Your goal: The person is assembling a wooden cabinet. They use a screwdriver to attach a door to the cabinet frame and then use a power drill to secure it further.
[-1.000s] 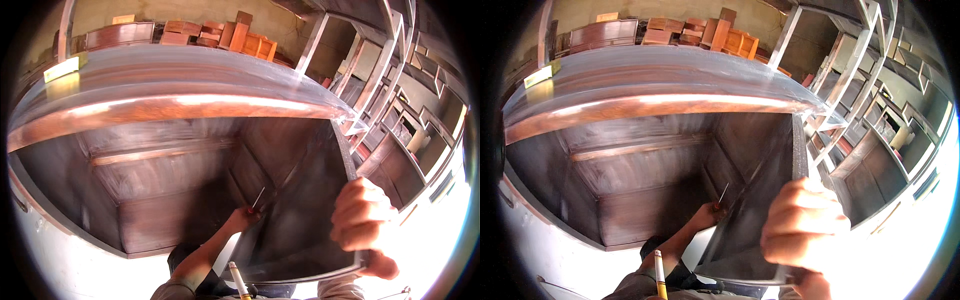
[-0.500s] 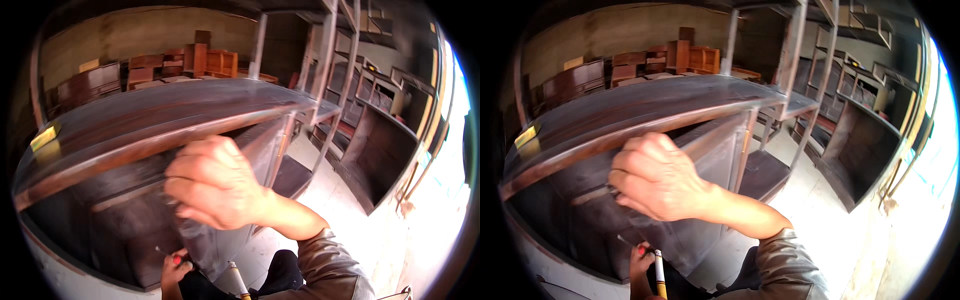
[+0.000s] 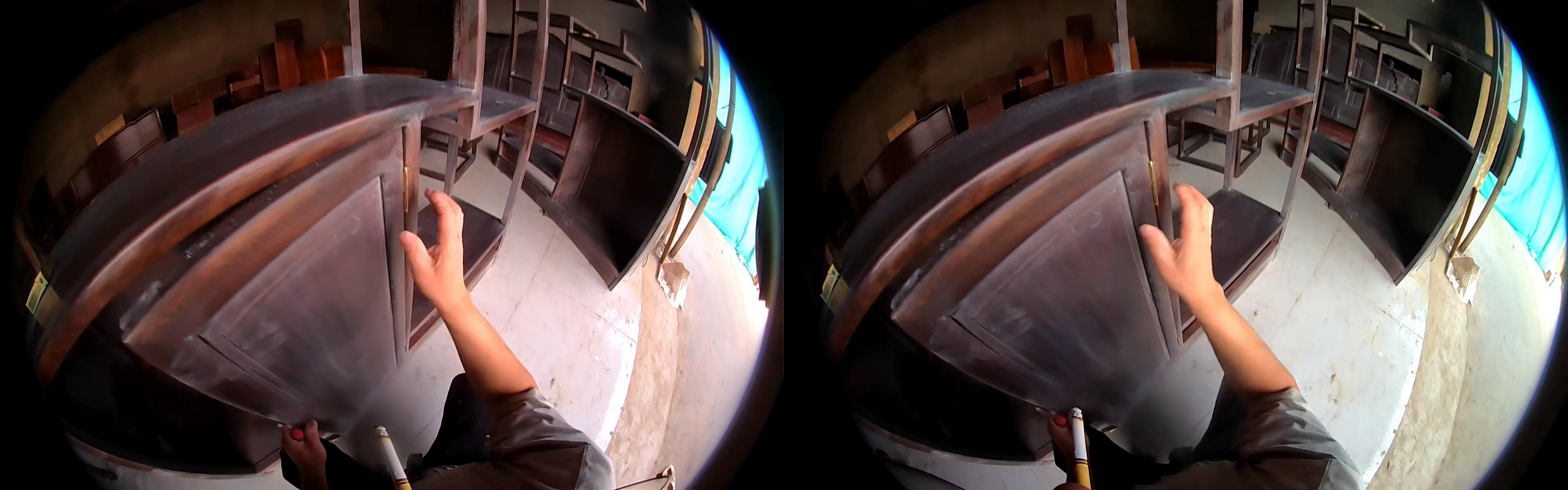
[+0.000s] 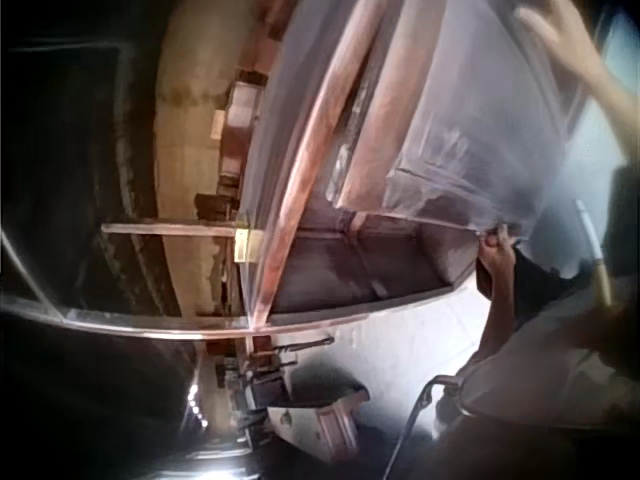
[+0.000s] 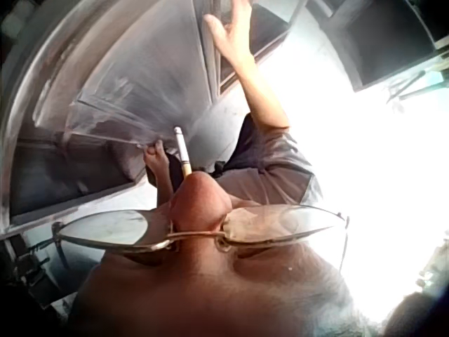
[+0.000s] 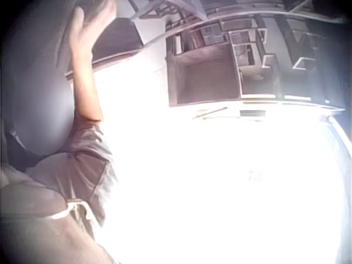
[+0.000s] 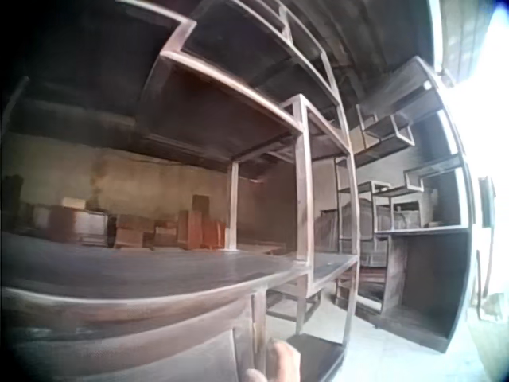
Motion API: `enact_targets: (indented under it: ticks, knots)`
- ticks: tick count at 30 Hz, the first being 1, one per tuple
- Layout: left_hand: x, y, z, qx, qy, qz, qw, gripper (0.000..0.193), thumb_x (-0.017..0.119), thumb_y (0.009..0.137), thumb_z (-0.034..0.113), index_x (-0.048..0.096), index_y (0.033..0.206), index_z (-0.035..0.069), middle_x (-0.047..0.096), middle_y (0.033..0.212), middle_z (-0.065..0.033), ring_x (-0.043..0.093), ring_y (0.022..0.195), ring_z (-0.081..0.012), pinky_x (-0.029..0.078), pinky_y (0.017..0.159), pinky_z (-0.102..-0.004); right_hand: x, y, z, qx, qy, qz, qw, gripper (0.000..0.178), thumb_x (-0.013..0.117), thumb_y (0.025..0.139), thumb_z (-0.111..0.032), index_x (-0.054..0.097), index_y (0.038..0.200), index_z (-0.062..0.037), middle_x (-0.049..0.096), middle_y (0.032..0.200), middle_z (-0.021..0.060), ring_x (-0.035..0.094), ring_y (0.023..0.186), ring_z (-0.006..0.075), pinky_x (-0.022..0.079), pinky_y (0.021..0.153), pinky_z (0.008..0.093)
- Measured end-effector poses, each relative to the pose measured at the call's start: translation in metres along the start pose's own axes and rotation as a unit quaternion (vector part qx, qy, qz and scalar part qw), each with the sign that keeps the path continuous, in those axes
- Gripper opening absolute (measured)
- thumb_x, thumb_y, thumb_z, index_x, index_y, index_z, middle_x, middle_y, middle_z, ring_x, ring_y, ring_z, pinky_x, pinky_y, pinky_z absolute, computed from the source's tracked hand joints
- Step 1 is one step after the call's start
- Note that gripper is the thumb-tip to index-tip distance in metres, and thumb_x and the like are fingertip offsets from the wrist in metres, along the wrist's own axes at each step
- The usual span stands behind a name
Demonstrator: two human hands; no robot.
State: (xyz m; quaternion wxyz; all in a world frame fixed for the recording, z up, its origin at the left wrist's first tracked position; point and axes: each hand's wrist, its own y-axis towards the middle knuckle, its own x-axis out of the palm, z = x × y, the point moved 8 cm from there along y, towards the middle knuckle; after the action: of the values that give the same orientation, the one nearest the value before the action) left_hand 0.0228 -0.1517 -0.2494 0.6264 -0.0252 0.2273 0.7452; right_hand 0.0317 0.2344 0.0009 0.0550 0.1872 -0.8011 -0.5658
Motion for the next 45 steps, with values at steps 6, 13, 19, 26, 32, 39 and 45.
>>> enact_targets:
  ticks: [6, 13, 19, 26, 32, 39, 45]
  knots:
    - [0.023, -0.002, -0.042, -0.1, -0.118, -0.016, 0.988, 0.018, 0.064, 0.087, 0.012, 0.05, 0.092, 0.001, 0.052, 0.074, -0.0014, 0.048, 0.061, -0.0089, 0.04, 0.055, -0.0251, 0.056, -0.112, 0.111, 0.273, 0.185, -0.175, 0.928, 0.097, 0.073, 0.082, -0.046, 0.023, 0.145, 0.0082, 0.043, 0.137, 0.029, 0.043, 0.131, 0.0348, 0.036, 0.108, 0.0388]
    - [0.028, -0.008, -0.058, -0.158, -0.153, -0.011, 0.975, 0.025, 0.066, 0.085, 0.011, 0.051, 0.103, 0.001, 0.058, 0.086, -0.0028, 0.051, 0.067, -0.0097, 0.042, 0.059, -0.0241, 0.07, -0.144, 0.108, 0.303, 0.243, -0.165, 0.907, 0.085, 0.073, 0.08, -0.049, 0.034, 0.137, 0.0008, 0.044, 0.127, 0.0238, 0.045, 0.12, 0.0342, 0.038, 0.102, 0.0417]
    - [0.029, -0.002, -0.069, -0.121, -0.195, 0.02, 0.973, 0.028, 0.066, 0.084, 0.007, 0.052, 0.108, 0.002, 0.059, 0.092, -0.0044, 0.052, 0.071, -0.0096, 0.044, 0.061, -0.0238, 0.073, -0.145, 0.11, 0.278, 0.205, -0.194, 0.918, 0.086, 0.071, 0.084, -0.047, 0.027, 0.14, 0.0017, 0.037, 0.131, 0.0164, 0.038, 0.123, 0.025, 0.032, 0.106, 0.039]
    - [0.025, -0.002, -0.063, -0.115, -0.173, 0.01, 0.978, 0.036, 0.067, 0.083, 0.004, 0.051, 0.116, 0.001, 0.059, 0.091, -0.0042, 0.052, 0.072, -0.0095, 0.044, 0.062, -0.0245, 0.07, -0.142, 0.104, 0.212, 0.187, -0.134, 0.95, 0.08, 0.068, 0.083, -0.049, 0.033, 0.136, 0.0016, 0.041, 0.124, 0.0246, 0.041, 0.117, 0.0376, 0.033, 0.103, 0.0448]
    - [0.017, 0.003, -0.094, -0.099, -0.114, -0.002, 0.988, 0.026, 0.066, 0.087, 0.01, 0.054, 0.107, 0.0, 0.059, 0.099, -0.006, 0.056, 0.083, -0.012, 0.048, 0.066, -0.0258, 0.07, -0.141, 0.105, 0.188, 0.203, -0.141, 0.951, 0.071, 0.065, 0.089, -0.039, 0.032, 0.136, 0.0017, 0.042, 0.125, 0.0249, 0.043, 0.117, 0.0366, 0.035, 0.102, 0.0432]
    - [0.018, -0.011, -0.064, -0.104, -0.116, -0.009, 0.988, 0.033, 0.064, 0.088, 0.009, 0.052, 0.117, -0.002, 0.06, 0.105, -0.0082, 0.058, 0.085, -0.0141, 0.051, 0.066, -0.0279, 0.061, -0.345, 0.225, 0.593, 0.124, -0.115, 0.787, 0.057, 0.046, 0.098, -0.046, 0.054, 0.123, 0.0049, 0.058, 0.123, 0.0226, 0.054, 0.117, 0.0323, 0.04, 0.099, 0.0358]
    - [0.021, -0.023, -0.053, -0.164, -0.063, 0.016, 0.984, 0.034, 0.062, 0.087, 0.007, 0.053, 0.118, -0.004, 0.061, 0.107, -0.0118, 0.06, 0.086, -0.0174, 0.053, 0.065, -0.0297, 0.072, -0.535, 0.249, 0.808, 0.07, -0.026, 0.584, 0.036, 0.048, 0.096, -0.027, 0.06, 0.123, -0.0067, 0.061, 0.091, 0.0042, 0.056, 0.083, 0.0171, 0.046, 0.072, 0.0277]
